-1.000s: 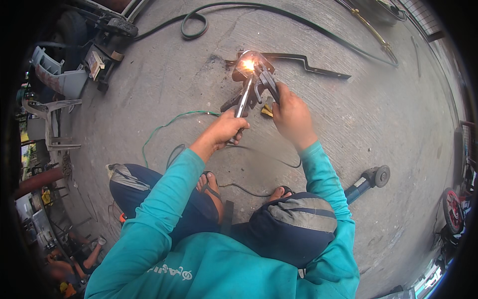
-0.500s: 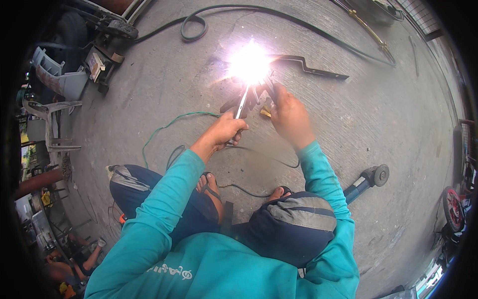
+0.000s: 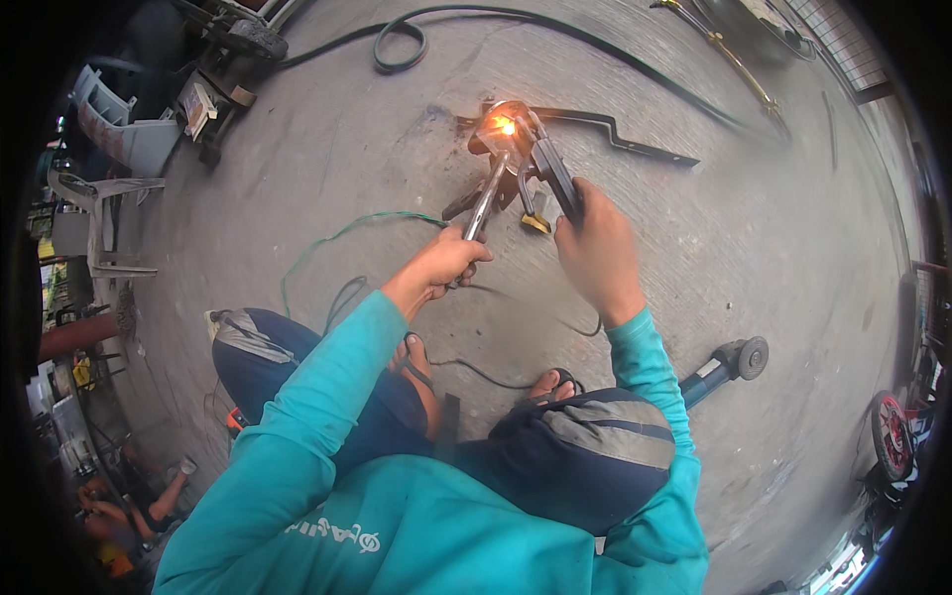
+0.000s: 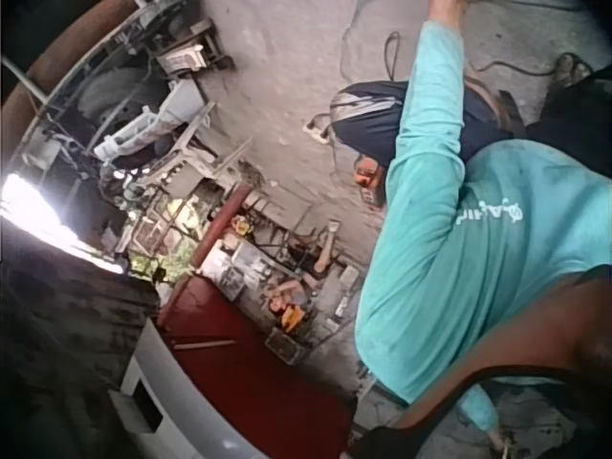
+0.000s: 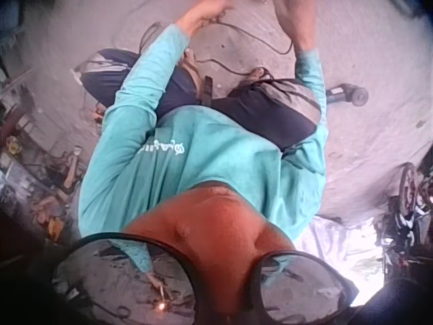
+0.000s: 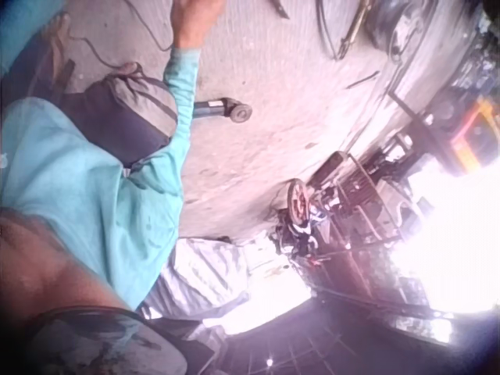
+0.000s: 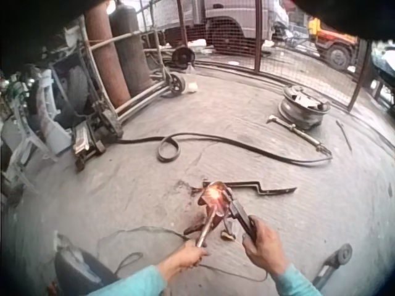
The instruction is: The person uses a welding torch to join a metal bracket to a curved metal piece on the floor. They position the parts, apply the weld with visible sparks, and then inspect the joint.
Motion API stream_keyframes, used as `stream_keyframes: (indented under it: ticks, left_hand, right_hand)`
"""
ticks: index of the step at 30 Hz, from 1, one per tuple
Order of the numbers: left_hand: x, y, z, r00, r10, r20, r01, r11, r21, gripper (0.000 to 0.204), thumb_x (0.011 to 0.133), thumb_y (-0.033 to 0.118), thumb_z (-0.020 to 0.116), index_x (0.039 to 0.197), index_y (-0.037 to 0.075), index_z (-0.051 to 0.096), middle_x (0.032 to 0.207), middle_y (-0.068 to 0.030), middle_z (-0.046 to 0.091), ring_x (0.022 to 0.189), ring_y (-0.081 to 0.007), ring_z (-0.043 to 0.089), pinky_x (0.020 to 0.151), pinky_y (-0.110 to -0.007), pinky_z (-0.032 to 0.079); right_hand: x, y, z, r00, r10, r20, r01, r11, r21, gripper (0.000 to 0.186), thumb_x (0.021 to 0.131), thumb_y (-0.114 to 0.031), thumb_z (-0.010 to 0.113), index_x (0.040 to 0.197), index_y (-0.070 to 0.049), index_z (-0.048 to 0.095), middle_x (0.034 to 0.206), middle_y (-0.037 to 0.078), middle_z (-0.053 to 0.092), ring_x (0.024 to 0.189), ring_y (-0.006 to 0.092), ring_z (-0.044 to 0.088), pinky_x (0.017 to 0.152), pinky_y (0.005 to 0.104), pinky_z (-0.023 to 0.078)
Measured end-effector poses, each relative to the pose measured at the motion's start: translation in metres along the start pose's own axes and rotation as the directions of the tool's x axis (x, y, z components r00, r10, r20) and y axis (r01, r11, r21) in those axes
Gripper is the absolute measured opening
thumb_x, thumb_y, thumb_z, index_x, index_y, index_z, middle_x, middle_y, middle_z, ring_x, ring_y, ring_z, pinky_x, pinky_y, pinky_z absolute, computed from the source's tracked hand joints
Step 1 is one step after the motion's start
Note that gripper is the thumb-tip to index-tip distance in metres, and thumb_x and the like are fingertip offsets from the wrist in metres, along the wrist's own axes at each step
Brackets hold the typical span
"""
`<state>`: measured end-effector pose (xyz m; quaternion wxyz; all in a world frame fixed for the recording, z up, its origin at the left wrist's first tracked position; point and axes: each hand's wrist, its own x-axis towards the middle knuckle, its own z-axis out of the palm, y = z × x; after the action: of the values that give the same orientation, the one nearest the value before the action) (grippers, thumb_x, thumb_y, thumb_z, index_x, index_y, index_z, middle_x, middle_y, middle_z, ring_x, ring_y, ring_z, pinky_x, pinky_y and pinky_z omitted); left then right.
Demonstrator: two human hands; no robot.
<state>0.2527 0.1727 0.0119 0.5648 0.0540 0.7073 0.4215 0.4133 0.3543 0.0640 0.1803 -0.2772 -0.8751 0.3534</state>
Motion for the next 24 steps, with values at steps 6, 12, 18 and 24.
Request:
stream_keyframes:
  ticks: [6,12,18,24]
  left_hand:
    - [0.003,-0.008,0.011,1.000,0.020,0.003,-0.020,0.999,-0.025,0.022,0.092,0.012,0.071,0.104,0.004,0.055,0.075,-0.0012,0.052,0.058,-0.0109,0.050,0.050,-0.031,0.044]
    - [0.008,-0.016,0.012,0.998,0.067,-0.015,-0.068,0.989,-0.132,0.023,0.088,0.010,0.071,0.101,0.001,0.055,0.070,-0.0047,0.053,0.053,-0.0153,0.051,0.047,-0.035,0.044]
    - [0.005,-0.012,0.013,0.998,0.054,-0.037,-0.058,0.990,-0.127,0.022,0.087,0.008,0.070,0.101,0.001,0.054,0.071,-0.0048,0.052,0.055,-0.0148,0.051,0.048,-0.035,0.046]
    - [0.004,-0.010,0.009,1.000,0.002,0.018,-0.001,0.997,-0.082,0.041,0.089,0.005,0.068,0.126,-0.003,0.052,0.090,-0.0066,0.058,0.063,-0.0121,0.053,0.053,-0.031,0.047]
  right_hand:
    - [-0.006,0.014,0.008,0.995,-0.093,-0.029,0.090,0.990,-0.110,0.053,0.091,-0.013,0.069,0.142,0.000,0.057,0.116,0.024,0.071,0.101,0.0431,0.070,0.086,0.0509,0.056]
    - [-0.001,0.022,0.018,0.996,-0.080,0.025,0.084,0.981,-0.176,0.054,0.093,-0.015,0.067,0.145,-0.003,0.056,0.106,0.022,0.070,0.092,0.0415,0.070,0.081,0.0510,0.056]
    - [0.002,0.032,0.029,0.994,-0.111,0.024,0.113,0.979,-0.167,0.056,0.093,-0.015,0.066,0.147,-0.004,0.055,0.099,0.022,0.068,0.088,0.0416,0.069,0.078,0.0516,0.055]
    - [0.006,0.032,0.034,0.994,-0.110,0.026,0.113,0.979,-0.170,0.056,0.092,-0.013,0.066,0.146,-0.003,0.055,0.100,0.022,0.068,0.089,0.0420,0.069,0.078,0.0521,0.055]
